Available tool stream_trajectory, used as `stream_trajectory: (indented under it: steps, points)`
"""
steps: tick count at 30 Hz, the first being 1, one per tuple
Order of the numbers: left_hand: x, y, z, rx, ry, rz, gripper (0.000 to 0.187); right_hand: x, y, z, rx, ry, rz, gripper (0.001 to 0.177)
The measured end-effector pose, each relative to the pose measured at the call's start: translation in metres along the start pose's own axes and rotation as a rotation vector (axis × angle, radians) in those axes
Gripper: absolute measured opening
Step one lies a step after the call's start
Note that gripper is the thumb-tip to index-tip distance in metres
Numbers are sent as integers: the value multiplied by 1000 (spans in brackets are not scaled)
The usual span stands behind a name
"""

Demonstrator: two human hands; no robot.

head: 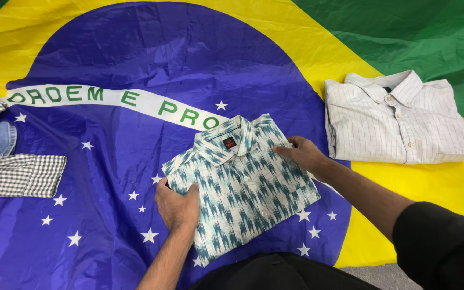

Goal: The person folds a white striped shirt and a patterned short-sleeved shirt on a Brazilian flag spread on the floor. They smooth the fabric, fold the sleeves and sides, and stack the finished shirts.

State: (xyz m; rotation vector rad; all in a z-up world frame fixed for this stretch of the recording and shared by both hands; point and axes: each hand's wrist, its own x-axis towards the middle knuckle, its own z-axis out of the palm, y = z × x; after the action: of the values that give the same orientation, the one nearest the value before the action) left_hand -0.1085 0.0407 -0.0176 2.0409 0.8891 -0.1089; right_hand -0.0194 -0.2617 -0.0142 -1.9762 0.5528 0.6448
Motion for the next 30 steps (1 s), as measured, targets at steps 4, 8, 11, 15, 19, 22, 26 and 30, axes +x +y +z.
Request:
stream_trajectory:
  steps: [4,8,11,15,19,22,26,30]
  points:
    - [11,-14,0,-201,-74,-208,85,-6,-11,7,68,-34,95,84]
    - [20,-17,-12,-463,-393,-212,46,-17,-22,16,87,-81,80,71]
    - [17,-11,-17,-457,-424,-97,38,-28,-25,21,109,-60,-2,53]
    - [9,-5,-19,-517,-389,154,38,-46,-19,22,159,3,-64,38]
    - [3,11,-13,-563,-393,308,43,-61,-6,5,314,92,-224,34]
    - [-10,32,1,-584,-442,382,41,-74,8,-23,400,165,-263,32]
    - [-38,65,33,-563,-492,347,42,-78,28,-72,475,177,-279,35]
    - [-76,99,77,-600,-576,339,41,-70,65,-134,531,211,-263,35]
